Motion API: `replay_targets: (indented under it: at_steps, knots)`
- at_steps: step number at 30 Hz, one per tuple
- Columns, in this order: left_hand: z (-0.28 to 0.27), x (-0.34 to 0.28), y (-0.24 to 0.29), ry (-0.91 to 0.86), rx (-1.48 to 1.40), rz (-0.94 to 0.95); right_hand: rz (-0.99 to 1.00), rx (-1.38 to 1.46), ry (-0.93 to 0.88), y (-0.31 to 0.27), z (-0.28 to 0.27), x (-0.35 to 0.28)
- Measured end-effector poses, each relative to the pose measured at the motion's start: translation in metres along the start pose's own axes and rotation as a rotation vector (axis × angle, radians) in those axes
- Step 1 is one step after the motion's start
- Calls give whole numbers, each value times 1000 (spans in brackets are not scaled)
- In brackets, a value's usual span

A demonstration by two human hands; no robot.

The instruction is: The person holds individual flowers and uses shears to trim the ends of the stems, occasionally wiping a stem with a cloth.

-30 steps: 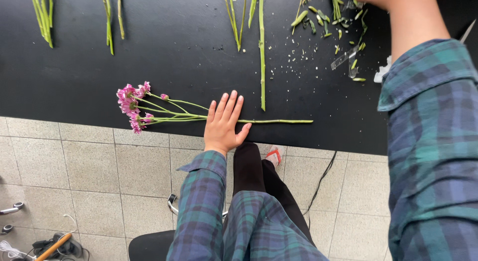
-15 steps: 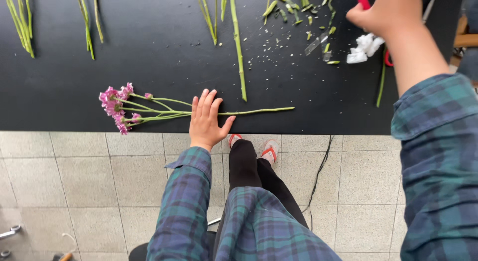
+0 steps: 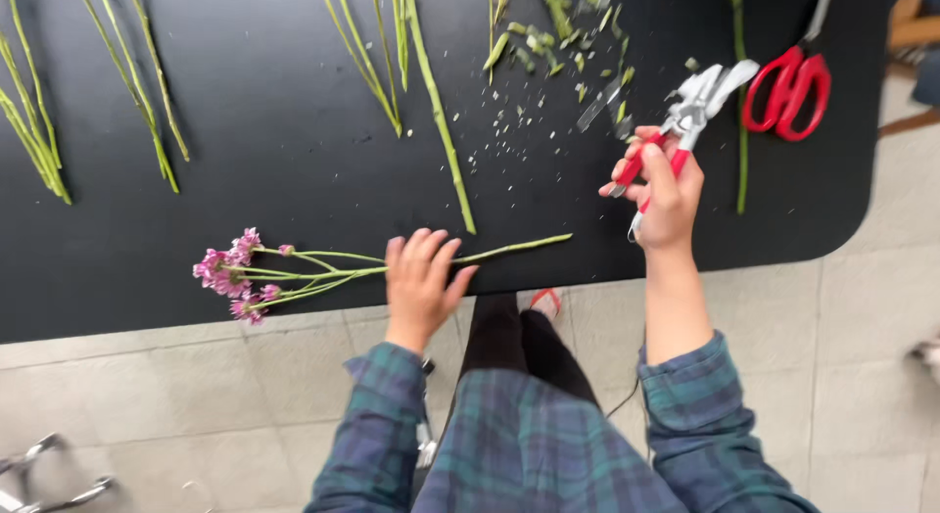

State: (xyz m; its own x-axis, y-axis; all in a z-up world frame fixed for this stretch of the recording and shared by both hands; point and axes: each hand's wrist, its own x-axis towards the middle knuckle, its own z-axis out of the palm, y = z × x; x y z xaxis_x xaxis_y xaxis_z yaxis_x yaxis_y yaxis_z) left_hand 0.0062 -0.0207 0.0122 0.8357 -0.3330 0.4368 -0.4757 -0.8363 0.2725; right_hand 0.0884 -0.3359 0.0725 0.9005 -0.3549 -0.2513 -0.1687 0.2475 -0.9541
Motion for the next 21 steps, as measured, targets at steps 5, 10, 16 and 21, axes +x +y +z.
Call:
replay_targets:
  at_steps: [5, 10, 16, 21]
  knots:
    - [17, 42, 65, -160, -163, 101, 95, 194, 147, 26, 18, -50]
    - [41, 73, 73, -197, -207, 26, 5, 38, 83, 4, 36, -53]
    - [-26, 192, 58, -113, -413, -187, -118, -141, -37, -28, 63, -40]
    - [-45, 241, 54, -92, -566, -284, -105, -125, -117, -17, 104, -35]
